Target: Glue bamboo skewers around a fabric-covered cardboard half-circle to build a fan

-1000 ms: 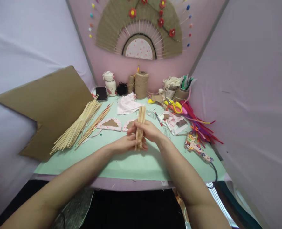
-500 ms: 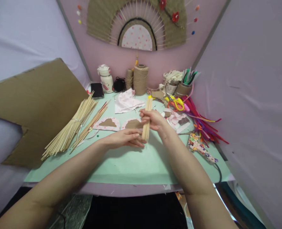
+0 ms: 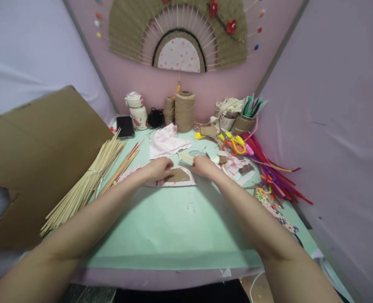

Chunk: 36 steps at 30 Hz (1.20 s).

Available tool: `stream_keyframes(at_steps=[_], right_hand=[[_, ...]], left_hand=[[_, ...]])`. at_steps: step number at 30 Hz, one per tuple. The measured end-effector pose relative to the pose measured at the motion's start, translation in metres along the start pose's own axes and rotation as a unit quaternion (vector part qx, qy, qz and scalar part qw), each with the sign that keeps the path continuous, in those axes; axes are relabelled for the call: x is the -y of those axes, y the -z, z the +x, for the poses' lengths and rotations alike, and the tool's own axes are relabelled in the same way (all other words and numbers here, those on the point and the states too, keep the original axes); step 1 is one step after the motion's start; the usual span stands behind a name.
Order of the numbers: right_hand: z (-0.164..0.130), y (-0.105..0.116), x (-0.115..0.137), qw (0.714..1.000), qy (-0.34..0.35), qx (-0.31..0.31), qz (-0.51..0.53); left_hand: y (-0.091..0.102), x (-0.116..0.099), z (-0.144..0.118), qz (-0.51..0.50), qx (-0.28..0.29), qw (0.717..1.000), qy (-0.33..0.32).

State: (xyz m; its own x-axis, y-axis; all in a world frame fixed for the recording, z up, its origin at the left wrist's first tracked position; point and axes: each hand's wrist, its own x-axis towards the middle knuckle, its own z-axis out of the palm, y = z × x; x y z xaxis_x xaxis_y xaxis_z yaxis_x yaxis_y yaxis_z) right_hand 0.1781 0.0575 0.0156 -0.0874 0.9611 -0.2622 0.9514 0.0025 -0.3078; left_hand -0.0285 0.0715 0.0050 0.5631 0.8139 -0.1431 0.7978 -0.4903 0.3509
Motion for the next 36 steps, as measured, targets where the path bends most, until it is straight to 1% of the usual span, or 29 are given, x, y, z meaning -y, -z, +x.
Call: stream_keyframes(at_steps=[2,4,5,6,7,8,9,10,11,13,15,17,19,20,22,23,25,28,31,33,34,36], right_hand=[[-0.023,0.012,-0.006,0.999,-0.001,0.024,-0.040],[-0.060,0.027,-0.020,0.996,0.005,0.065,-0.063],[-0.081,0.033,-0.029,0.991,0.011,0.114,-0.067],[-0.101,0.038,-0.038,0.977,0.024,0.204,-0.063],[-0.119,0.041,-0.046,0.965,0.023,0.252,-0.064],[-0.133,0.043,-0.052,0.963,0.018,0.264,-0.056],[-0.142,0.044,-0.057,0.966,0.004,0.251,-0.060],[-0.144,0.045,-0.058,0.969,0.001,0.240,-0.054],[-0.140,0.045,-0.057,0.974,-0.002,0.221,-0.044],[-0.115,0.045,-0.045,0.986,0.002,0.166,-0.022],[-0.076,0.043,-0.025,0.995,0.026,0.093,-0.027],[-0.032,0.038,-0.002,0.998,0.036,0.035,-0.046],[0.007,0.028,0.020,0.996,0.061,0.042,-0.043],[0.022,0.023,0.029,0.995,0.076,0.056,-0.044],[0.041,0.011,0.040,0.988,0.106,0.097,-0.051],[0.044,0.006,0.043,0.985,0.118,0.116,-0.054],[0.037,-0.003,0.043,0.979,0.130,0.146,-0.059],[0.005,-0.009,0.036,0.974,0.128,0.182,-0.049],[-0.024,-0.006,0.028,0.972,0.121,0.203,-0.010],[-0.028,0.001,0.026,0.976,0.117,0.179,0.036],[-0.024,0.005,0.026,0.979,0.113,0.157,0.062],[-0.005,0.009,0.029,0.983,0.094,0.114,0.110]], left_hand=[[-0.002,0.001,0.001,-0.011,0.021,1.000,0.006],[-0.003,0.005,0.003,-0.023,0.037,0.999,0.017],[-0.002,0.007,0.004,-0.029,0.045,0.998,0.024],[-0.001,0.008,0.005,-0.034,0.052,0.998,0.031],[0.000,0.009,0.005,-0.038,0.058,0.997,0.035],[0.003,0.009,0.006,-0.043,0.061,0.996,0.039],[0.007,0.010,0.006,-0.046,0.059,0.996,0.039],[0.012,0.011,0.006,-0.045,0.050,0.997,0.037],[0.017,0.013,0.004,-0.034,0.036,0.998,0.036],[0.029,0.020,-0.003,0.008,0.006,0.999,0.049],[0.037,0.031,-0.015,0.058,-0.001,0.994,0.088],[0.039,0.041,-0.030,0.084,0.009,0.988,0.129],[0.035,0.045,-0.046,0.091,0.012,0.984,0.150],[0.031,0.044,-0.054,0.089,0.013,0.984,0.155],[0.021,0.038,-0.067,0.078,0.012,0.985,0.150],[0.016,0.034,-0.072,0.072,0.012,0.987,0.145],[0.008,0.024,-0.082,0.064,0.007,0.988,0.138],[-0.001,0.007,-0.097,0.067,0.020,0.989,0.134],[-0.002,-0.009,-0.113,0.062,0.062,0.988,0.124],[0.000,-0.015,-0.119,0.043,0.079,0.990,0.111],[0.003,-0.015,-0.120,0.031,0.074,0.991,0.104],[0.009,-0.009,-0.118,0.016,0.033,0.994,0.105]])
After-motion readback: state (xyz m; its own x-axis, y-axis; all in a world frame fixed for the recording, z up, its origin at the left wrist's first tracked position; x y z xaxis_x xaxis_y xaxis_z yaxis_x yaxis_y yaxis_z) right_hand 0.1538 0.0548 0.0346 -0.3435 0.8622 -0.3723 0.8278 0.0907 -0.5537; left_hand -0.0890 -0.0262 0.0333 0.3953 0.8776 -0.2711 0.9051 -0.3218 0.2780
